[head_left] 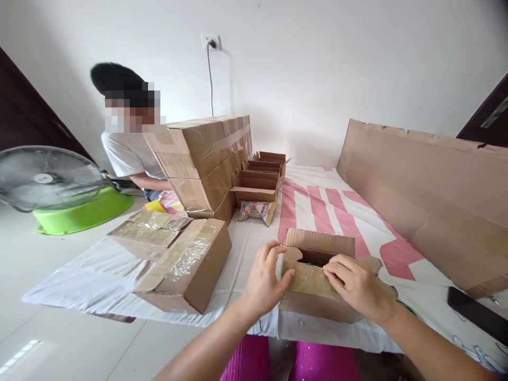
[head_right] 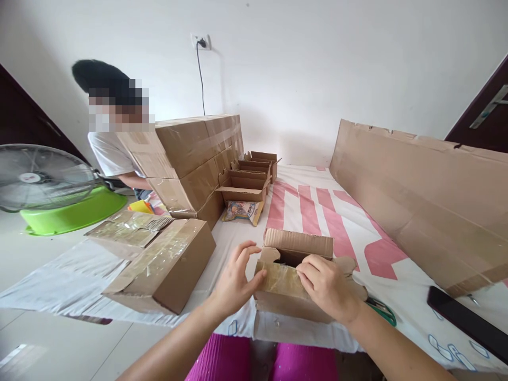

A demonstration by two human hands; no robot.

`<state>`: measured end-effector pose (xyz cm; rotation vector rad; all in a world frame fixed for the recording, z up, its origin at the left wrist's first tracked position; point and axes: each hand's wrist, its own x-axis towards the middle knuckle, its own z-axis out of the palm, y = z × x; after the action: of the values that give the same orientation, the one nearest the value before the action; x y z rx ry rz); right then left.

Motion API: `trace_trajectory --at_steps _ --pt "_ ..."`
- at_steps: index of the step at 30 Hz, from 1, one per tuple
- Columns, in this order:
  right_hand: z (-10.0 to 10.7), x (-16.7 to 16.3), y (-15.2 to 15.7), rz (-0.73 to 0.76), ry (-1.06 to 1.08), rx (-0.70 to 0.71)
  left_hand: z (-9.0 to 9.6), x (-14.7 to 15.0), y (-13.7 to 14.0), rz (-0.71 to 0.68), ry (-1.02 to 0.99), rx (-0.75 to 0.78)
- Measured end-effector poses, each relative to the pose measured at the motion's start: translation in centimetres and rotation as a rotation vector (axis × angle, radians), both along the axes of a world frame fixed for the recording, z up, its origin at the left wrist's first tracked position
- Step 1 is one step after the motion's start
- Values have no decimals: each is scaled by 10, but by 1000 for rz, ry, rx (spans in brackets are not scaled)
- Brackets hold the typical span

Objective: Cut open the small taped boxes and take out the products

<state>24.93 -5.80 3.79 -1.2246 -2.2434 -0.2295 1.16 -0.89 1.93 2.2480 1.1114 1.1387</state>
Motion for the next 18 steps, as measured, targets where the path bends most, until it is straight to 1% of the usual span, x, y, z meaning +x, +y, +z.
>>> trace_trajectory --at_steps 2,3,5,6,8,11,15,18 --pt "1 -2 1 -27 39 -22 24 9 9 -131 118 35" --pt "1 -3 1 -40 54 -27 34 15 15 -219 193 -2" --pt "1 -4 1 -63 72 -27 49 32 27 -368 333 -171" --pt "2 -5 0 -73 73 -22 52 41 33 -416 381 -271" --pt "2 -5 -1 -83 67 -13 55 55 46 -471 430 -440" --pt "3 -4 -2 -104 71 -21 54 66 61 -515 417 -591" --pt "8 -7 -3 -139 71 -36 53 66 66 -540 346 -775" --pt "11 -12 -1 -125 48 -64 53 64 66 -553 288 -861"
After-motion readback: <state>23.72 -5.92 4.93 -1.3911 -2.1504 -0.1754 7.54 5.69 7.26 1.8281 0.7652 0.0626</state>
